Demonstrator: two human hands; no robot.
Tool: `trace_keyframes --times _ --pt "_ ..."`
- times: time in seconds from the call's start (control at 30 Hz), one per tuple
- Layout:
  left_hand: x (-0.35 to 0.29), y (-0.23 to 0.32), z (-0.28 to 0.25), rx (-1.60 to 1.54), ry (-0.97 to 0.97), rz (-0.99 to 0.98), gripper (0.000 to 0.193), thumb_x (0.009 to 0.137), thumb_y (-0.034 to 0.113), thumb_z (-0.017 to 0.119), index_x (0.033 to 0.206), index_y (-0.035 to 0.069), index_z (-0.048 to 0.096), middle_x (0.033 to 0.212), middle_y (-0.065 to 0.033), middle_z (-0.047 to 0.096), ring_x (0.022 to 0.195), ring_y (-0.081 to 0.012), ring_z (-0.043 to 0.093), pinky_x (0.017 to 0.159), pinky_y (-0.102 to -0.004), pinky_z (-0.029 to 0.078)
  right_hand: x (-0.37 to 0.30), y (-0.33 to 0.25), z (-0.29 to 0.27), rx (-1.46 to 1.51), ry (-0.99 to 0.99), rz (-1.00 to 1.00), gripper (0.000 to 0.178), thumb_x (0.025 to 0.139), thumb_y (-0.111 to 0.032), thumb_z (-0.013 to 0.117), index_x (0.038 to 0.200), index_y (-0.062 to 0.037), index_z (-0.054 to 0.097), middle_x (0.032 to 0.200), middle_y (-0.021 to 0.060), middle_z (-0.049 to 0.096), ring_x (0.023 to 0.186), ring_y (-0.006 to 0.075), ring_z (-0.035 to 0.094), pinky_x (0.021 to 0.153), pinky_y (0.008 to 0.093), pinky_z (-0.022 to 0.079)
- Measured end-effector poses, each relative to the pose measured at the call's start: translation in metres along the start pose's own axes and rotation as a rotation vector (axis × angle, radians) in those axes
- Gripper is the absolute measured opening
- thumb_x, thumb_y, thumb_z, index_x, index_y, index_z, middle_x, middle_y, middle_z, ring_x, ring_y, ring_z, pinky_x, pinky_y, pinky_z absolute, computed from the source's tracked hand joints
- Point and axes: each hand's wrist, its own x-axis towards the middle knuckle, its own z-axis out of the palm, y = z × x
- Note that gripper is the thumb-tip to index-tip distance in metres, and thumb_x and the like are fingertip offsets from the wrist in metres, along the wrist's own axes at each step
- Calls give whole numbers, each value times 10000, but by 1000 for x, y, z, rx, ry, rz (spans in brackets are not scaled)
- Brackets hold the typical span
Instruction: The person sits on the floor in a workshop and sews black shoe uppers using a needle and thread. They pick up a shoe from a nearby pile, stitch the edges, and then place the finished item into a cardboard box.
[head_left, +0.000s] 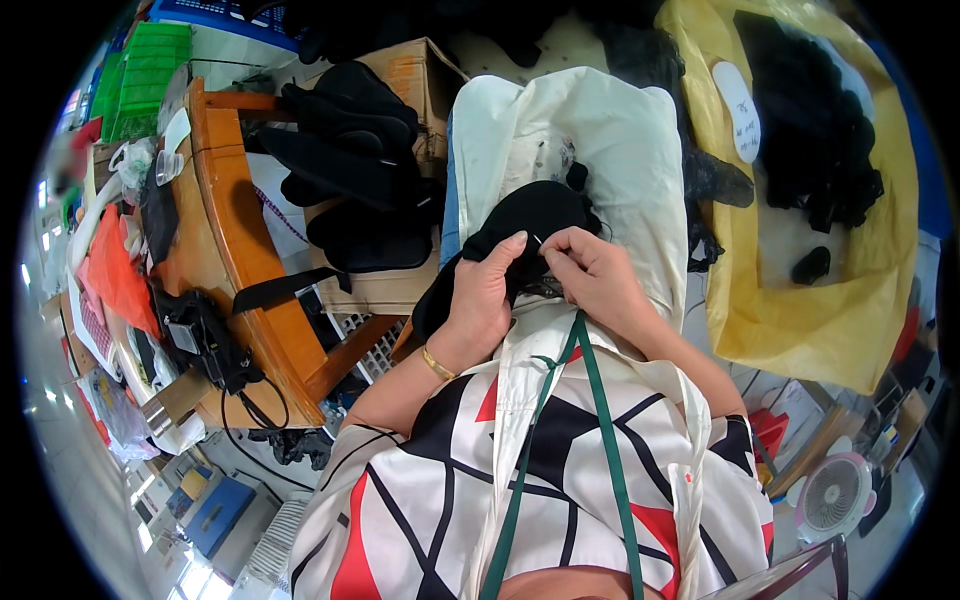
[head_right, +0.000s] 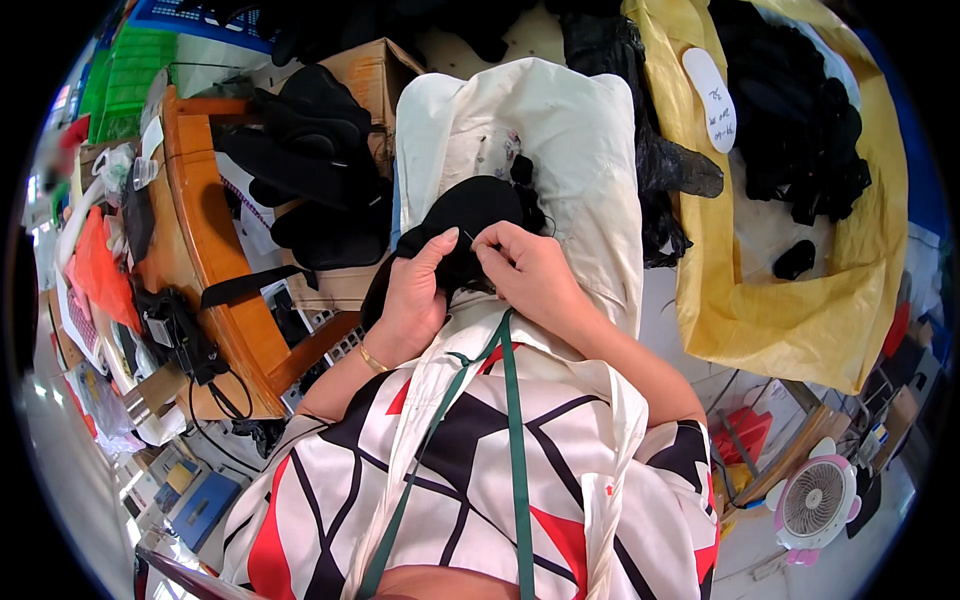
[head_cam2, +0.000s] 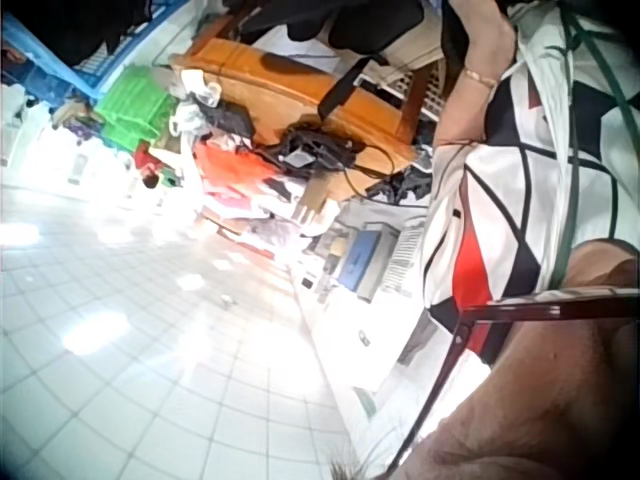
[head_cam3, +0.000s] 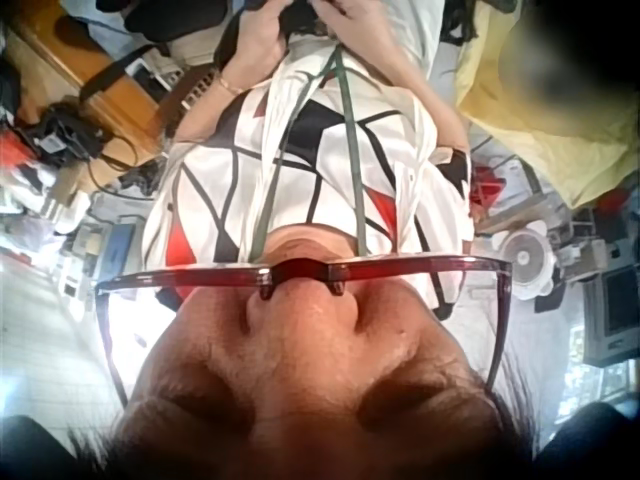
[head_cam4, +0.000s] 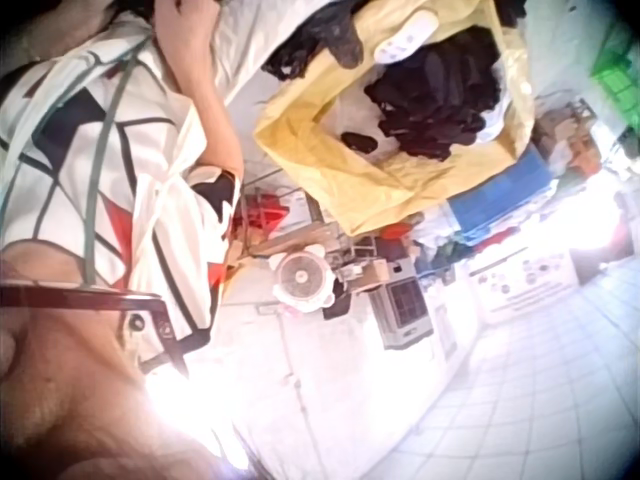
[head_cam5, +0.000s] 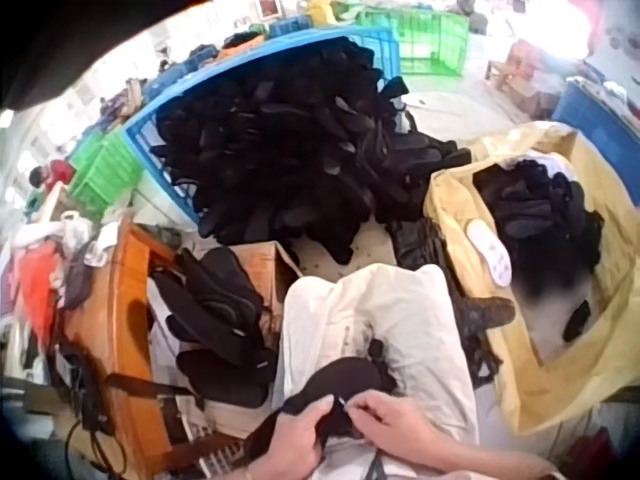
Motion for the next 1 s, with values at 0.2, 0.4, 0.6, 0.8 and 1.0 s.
trace_keyframes --times 0.2,0.4,0.6,0.8,1.0 --pt "-3 0 2 -14 -12 3 132 859 93 717 949 -1 696 929 -38 688 839 -111 623 797 -272 490 4 5 -2 9 -28 -2 118 942 -94 572 1002 -4 620 657 -31 541 551 34 482 496 215 387" --pt "-3 -1 1 -13 -13 -4 141 856 93 723 961 2 698 940 -38 690 847 -113 625 800 -271 492 6 8 -4 68 -60 40 115 936 -81 568 990 1 627 630 -35 539 519 28 465 470 210 369" --pt "-8 1 4 20 -39 -9 180 879 121 702 1003 -9 693 971 -40 691 862 -113 625 810 -272 493 8 6 -7 181 -101 110 120 932 -85 568 976 9 627 618 -27 535 498 35 458 450 210 353" --pt "-11 -5 3 146 -124 101 249 918 176 664 1071 -21 674 1025 -46 687 905 -100 621 835 -262 490 8 -4 -5 232 -104 171 112 932 -106 567 936 1 601 629 -19 522 504 49 463 454 219 364" --pt "-6 -4 -1 97 -77 61 215 919 167 660 1039 -11 680 994 -35 688 880 -95 622 824 -256 490 6 19 3 159 -26 -4 91 940 -103 569 936 -14 590 667 -9 530 582 51 466 519 231 388"
